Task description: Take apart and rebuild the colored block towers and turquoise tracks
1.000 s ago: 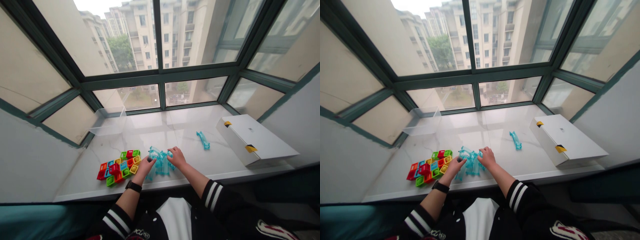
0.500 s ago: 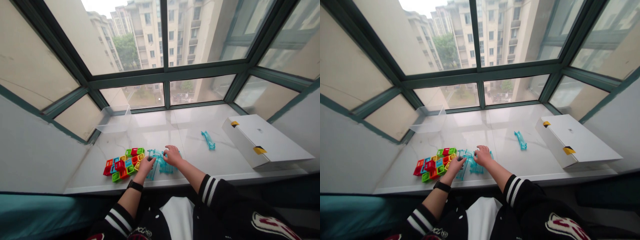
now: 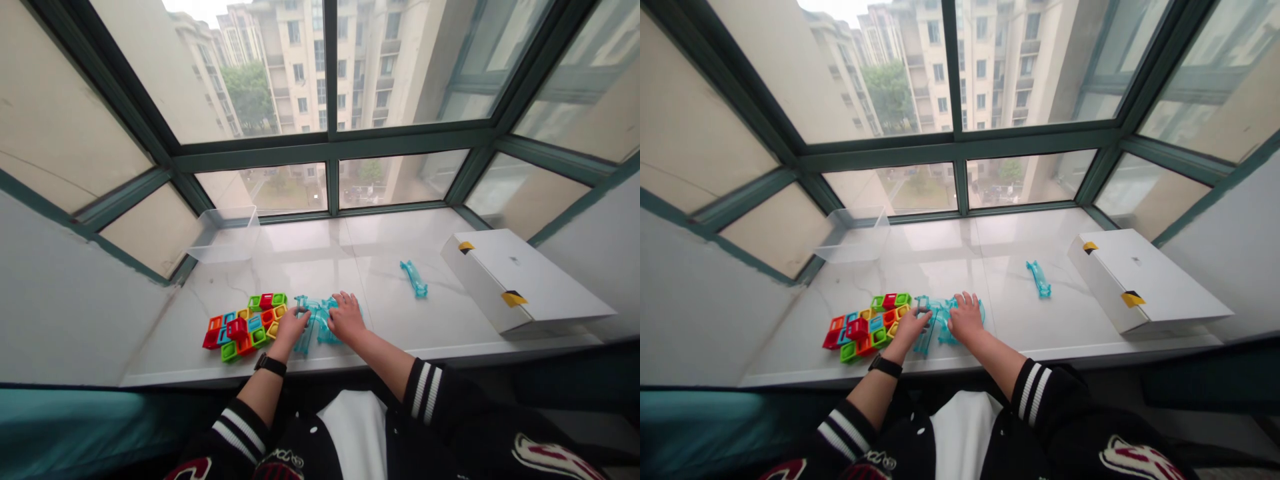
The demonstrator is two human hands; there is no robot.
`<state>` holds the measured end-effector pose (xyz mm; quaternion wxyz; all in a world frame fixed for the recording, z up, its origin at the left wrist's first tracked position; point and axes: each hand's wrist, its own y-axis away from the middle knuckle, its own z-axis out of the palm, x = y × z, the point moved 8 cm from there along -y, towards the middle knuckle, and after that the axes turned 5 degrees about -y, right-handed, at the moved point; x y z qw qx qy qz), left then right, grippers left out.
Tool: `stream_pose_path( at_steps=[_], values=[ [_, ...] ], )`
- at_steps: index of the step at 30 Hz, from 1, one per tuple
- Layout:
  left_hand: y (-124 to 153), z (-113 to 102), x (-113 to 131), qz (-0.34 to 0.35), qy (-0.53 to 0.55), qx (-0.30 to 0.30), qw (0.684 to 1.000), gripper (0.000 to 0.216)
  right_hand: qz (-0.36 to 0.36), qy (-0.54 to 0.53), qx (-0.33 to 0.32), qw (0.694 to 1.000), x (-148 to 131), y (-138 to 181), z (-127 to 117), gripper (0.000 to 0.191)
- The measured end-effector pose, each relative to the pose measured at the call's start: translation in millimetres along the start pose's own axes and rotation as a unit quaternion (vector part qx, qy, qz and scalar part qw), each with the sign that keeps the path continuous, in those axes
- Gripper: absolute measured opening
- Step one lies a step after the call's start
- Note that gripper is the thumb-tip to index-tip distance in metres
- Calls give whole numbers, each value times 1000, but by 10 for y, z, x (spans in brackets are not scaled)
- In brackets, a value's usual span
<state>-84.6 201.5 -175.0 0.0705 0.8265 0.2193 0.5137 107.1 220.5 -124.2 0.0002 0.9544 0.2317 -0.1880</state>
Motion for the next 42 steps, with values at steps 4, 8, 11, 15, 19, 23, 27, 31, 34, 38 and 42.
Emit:
stream_pose_path(
  at_steps=[4, 8, 11, 15, 19, 23, 27, 31, 34, 38, 42],
  values=[
    [6, -6, 12, 1, 8, -3, 1000, 38, -18, -9, 36, 999, 43, 1, -220, 14],
    [21, -20, 11, 5, 26, -8, 1000, 35, -10, -53, 67, 996, 207, 52, -482, 16],
    [31, -24, 7, 14, 36, -8, 999, 34, -6, -101, 101, 990, 395, 120, -644, 16],
    [34, -11, 25, 31, 22, -14, 999, 31, 60, -155, 146, 975, 708, 205, -711, 16],
    [32, -13, 103, 58, -19, -23, 998, 28, 102, -155, 160, 969, 761, 213, -631, 17],
    [61, -50, 191, 85, -73, -36, 993, 30, 118, -106, 164, 974, 592, 166, -550, 16],
    [115, -119, 252, 111, -136, -35, 984, 27, 98, -62, 137, 984, 407, 135, -464, 9],
    [142, -162, 291, 121, -182, -15, 976, 23, 50, -53, 135, 988, 300, 163, -423, 13],
    [139, -177, 347, 133, -196, 6, 972, 23, 2, -55, 137, 989, 228, 196, -384, 16],
    [128, -248, 437, 154, -189, 37, 969, 23, -42, -75, 122, 989, 174, 247, -307, 17],
    [137, -301, 519, 172, -152, 63, 971, 27, -47, -124, 129, 983, 283, 333, -287, 16]
  ],
)
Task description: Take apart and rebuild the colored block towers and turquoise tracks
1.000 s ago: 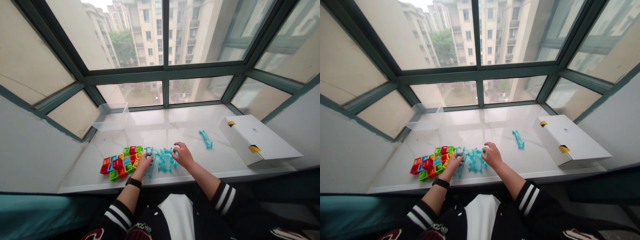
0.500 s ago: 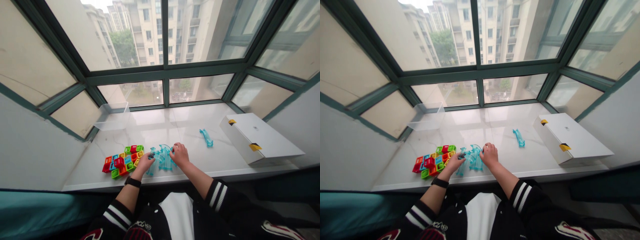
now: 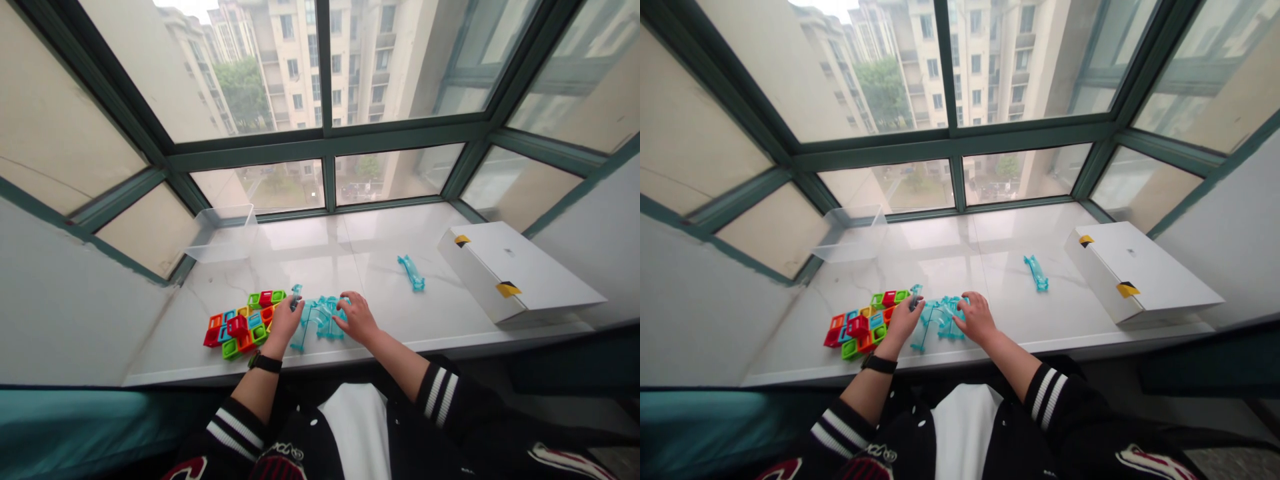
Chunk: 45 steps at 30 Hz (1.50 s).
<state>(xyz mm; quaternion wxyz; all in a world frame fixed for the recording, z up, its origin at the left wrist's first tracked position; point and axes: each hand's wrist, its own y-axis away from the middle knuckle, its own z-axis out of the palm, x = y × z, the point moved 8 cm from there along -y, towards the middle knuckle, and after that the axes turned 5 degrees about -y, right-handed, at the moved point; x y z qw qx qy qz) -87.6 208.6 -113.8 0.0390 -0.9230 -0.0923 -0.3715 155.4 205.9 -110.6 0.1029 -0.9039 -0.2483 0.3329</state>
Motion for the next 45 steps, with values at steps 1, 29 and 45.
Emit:
stream_pose_path(
  at_steps=[1, 29, 45],
  values=[
    [-3, 17, 26, 1, 11, 3, 1000, 30, 3, -13, 9, 1000, 42, 29, -24, 17],
    [-40, 731, 307, 148, -194, 5, 970, 37, 387, 169, 42, 905, 2576, 248, -1122, 25],
    [106, 806, 428, 171, -236, -68, 954, 75, 234, -273, -8, 933, 1131, 776, -887, 20]
  ],
)
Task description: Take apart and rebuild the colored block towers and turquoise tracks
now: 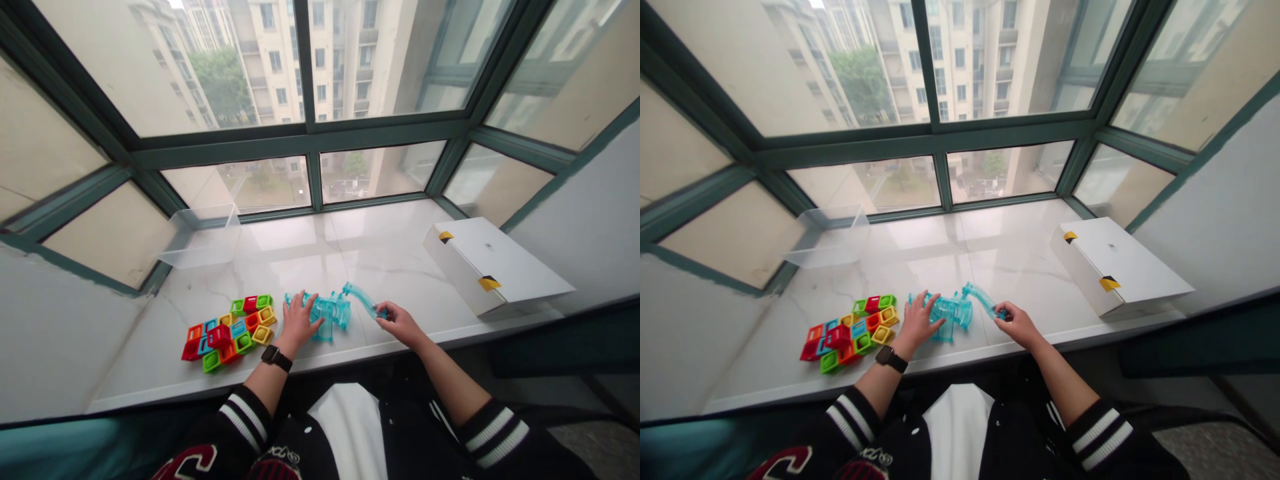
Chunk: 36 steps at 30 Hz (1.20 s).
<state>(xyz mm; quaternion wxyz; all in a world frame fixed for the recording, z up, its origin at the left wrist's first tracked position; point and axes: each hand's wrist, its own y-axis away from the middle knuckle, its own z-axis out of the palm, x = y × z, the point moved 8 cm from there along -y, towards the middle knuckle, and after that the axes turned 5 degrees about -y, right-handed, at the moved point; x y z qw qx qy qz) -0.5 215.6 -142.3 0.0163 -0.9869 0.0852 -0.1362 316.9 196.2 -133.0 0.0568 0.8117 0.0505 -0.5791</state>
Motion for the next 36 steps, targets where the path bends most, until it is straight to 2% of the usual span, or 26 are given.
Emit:
stream_pose_path(
  at_steps=[5, 11, 16, 22, 29, 31, 36],
  values=[
    [-53, -54, 8, 1, 16, 32, 999, 63, -39, 20, -132, 990, -227, 189, 286, 17],
    [-119, -93, -91, -4, 74, 31, 997, 54, -108, 97, -176, 974, -235, 186, 661, 26],
    [-154, -92, -196, 12, 116, 47, 992, 53, -159, 163, -147, 963, -321, 108, 931, 30],
    [-197, -29, -357, 17, 134, 36, 990, 60, -211, 219, -86, 949, -407, -20, 1112, 28],
    [-333, -2, -465, 1, 153, 19, 988, 73, -219, 300, -56, 927, -422, -86, 1289, 36],
    [-355, -9, -464, -1, 157, 20, 987, 72, -215, 281, -53, 934, -434, -94, 1277, 37],
    [-355, -25, -483, -6, 171, 24, 985, 61, -187, 141, -37, 971, -428, -140, 1106, 37]
  ],
)
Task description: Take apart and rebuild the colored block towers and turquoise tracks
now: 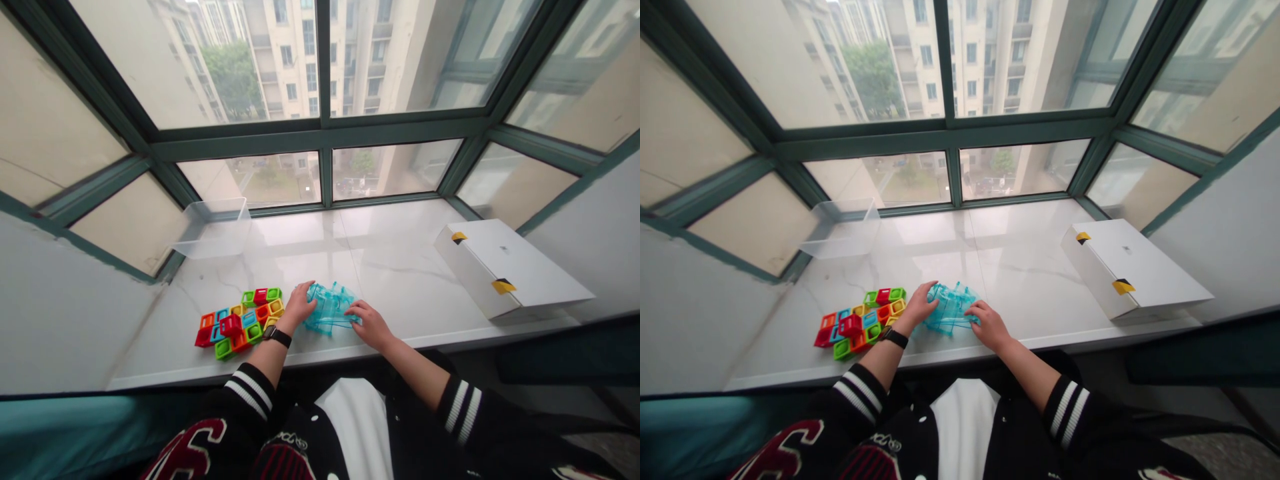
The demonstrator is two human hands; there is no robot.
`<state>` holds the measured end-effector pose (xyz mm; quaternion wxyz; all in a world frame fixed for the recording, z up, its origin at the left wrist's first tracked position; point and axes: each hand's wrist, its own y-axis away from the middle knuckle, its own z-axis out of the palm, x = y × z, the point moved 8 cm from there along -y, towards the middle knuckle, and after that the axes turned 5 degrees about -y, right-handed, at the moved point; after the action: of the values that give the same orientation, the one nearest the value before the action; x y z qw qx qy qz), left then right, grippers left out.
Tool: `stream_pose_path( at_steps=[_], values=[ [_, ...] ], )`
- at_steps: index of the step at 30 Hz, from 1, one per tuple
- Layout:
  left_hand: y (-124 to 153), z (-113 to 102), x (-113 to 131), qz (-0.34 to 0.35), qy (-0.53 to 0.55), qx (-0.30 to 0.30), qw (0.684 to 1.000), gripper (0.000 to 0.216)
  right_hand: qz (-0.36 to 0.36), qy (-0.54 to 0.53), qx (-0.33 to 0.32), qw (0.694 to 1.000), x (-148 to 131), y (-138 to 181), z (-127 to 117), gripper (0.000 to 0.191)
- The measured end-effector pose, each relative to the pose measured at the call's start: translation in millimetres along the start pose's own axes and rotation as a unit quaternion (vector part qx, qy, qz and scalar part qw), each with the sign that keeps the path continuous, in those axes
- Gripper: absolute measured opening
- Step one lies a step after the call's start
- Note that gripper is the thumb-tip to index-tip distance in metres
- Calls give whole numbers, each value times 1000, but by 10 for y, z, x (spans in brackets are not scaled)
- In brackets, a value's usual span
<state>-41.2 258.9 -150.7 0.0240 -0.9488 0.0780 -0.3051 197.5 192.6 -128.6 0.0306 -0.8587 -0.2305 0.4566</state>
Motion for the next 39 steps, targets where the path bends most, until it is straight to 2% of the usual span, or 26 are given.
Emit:
stream_pose_path(
  at_steps=[5, 8, 11, 14, 18, 21, 25, 31, 33, 35, 37, 39],
  values=[
    [38, -94, 22, -6, 3, 3, 1000, 54, 13, -53, 27, 998, 47, -27, -106, 34],
    [147, -249, 102, -7, -6, 33, 999, 45, 27, -76, 38, 996, 70, -40, -113, 32],
    [341, -360, 268, 38, -5, 46, 998, 49, 57, -99, 45, 993, 125, -52, -91, 32],
    [521, -300, 399, 83, -24, 10, 996, 66, 86, -129, 45, 987, 200, -75, -54, 30],
    [587, -217, 391, 74, -41, 12, 996, 42, 94, -159, 33, 982, 256, -107, -9, 29],
    [562, -182, 386, 71, -37, 13, 997, 37, 91, -167, 35, 981, 269, -98, -29, 29],
    [531, -118, 384, 49, -41, -20, 998, 47, 62, -161, 45, 984, 200, -63, -138, 30],
    [518, -47, 391, 34, -66, -48, 996, 57, -12, -113, 71, 991, -59, -60, -304, 32],
    [515, -49, 394, 35, -74, -44, 996, 57, 27, -122, 72, 990, -21, -82, -289, 30],
    [512, -56, 391, 38, -83, -40, 995, 57, 104, -151, 63, 981, 103, -94, -238, 28],
    [510, -57, 385, 41, -91, -43, 994, 58, 179, -203, 59, 961, 241, -81, -190, 26],
    [509, -54, 375, 42, -99, -47, 993, 59, 244, -277, 60, 927, 356, -43, -156, 27]
  ],
)
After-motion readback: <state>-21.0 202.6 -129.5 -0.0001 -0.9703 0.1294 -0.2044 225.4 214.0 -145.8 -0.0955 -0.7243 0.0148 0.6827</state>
